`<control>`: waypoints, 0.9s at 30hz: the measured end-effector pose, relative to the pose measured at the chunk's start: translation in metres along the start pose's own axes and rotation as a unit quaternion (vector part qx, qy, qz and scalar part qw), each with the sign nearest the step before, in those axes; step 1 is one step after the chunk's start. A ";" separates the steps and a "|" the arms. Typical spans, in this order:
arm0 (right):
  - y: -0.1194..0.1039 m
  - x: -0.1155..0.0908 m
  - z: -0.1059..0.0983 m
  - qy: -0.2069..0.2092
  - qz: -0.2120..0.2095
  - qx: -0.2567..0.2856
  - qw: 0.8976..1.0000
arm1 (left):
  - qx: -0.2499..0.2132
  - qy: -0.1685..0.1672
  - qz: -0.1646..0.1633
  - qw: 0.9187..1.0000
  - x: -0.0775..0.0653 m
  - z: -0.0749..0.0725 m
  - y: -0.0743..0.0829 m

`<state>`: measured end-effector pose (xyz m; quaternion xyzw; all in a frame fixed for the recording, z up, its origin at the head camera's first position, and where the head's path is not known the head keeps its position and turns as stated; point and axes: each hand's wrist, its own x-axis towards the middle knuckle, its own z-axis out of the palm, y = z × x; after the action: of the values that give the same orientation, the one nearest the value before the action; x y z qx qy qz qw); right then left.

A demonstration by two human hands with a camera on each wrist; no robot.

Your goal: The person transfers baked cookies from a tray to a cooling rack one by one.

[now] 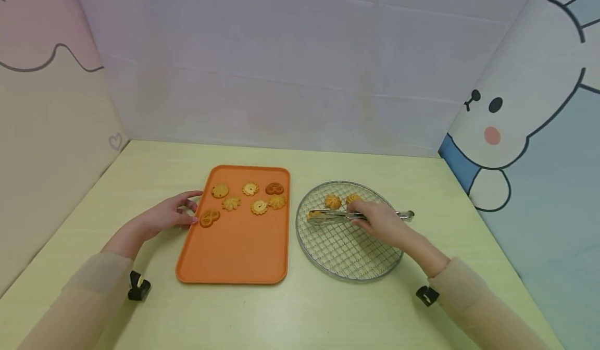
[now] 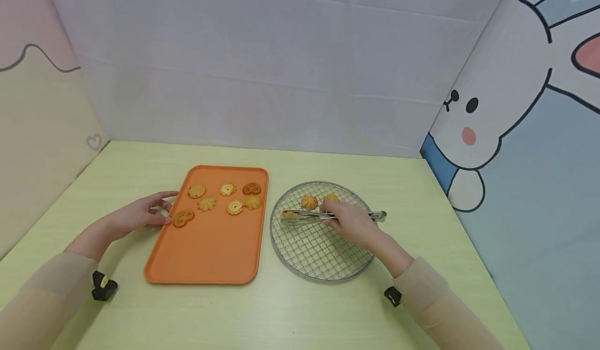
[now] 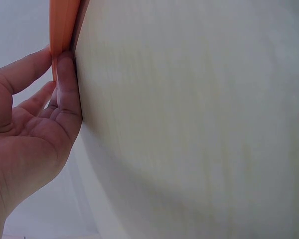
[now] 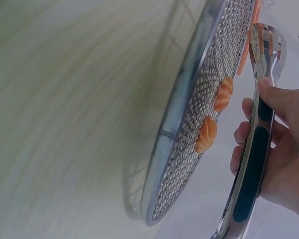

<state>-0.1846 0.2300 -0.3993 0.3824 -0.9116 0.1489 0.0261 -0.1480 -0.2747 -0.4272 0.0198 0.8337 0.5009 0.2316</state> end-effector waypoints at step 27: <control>0.002 0.005 0.000 -0.044 0.055 0.011 0.997 | 0.009 0.005 0.004 1.000 -0.002 0.000 0.001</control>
<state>-0.1894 0.2281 -0.3988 0.3378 -0.9300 0.1426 -0.0266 -0.1463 -0.2747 -0.4257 0.0231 0.8391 0.4946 0.2253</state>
